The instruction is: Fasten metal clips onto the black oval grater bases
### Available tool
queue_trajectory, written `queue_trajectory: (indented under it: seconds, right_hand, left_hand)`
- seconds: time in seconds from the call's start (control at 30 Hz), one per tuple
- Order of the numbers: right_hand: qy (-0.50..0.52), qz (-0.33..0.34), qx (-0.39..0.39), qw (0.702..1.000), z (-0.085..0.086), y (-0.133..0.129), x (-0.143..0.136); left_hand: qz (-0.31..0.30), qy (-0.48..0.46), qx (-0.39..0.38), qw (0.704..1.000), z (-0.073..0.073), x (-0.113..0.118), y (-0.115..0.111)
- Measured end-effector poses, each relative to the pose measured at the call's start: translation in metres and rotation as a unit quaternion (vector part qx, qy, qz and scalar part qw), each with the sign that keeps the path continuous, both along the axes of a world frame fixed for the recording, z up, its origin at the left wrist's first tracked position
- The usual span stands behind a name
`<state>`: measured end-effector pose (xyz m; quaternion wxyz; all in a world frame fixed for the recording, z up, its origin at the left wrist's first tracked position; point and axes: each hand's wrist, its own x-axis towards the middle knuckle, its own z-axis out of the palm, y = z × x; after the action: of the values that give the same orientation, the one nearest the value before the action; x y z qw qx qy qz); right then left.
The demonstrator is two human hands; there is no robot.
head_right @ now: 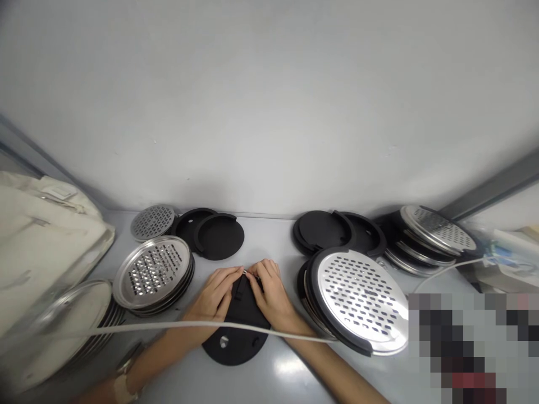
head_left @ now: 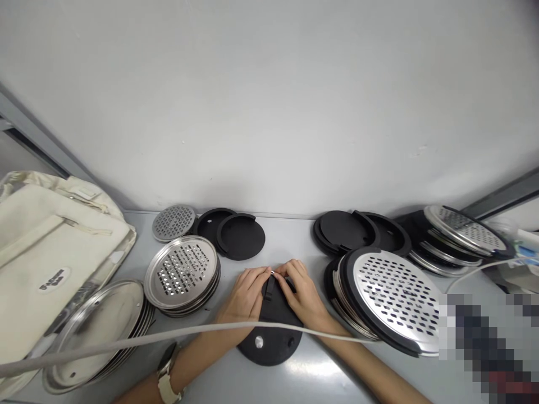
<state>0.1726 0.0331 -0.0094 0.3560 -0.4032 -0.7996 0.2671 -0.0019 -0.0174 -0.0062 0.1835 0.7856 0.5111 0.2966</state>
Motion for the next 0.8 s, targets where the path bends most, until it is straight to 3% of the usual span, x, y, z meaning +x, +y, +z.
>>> queue_trajectory:
  seconds: [0.8]
  right_hand:
    - [-0.028,-0.020,0.005,0.999,-0.0055,-0.0012,-0.0001]
  left_hand:
    - [-0.011,0.015,0.001,1.000,0.0002,-0.0015,-0.0005]
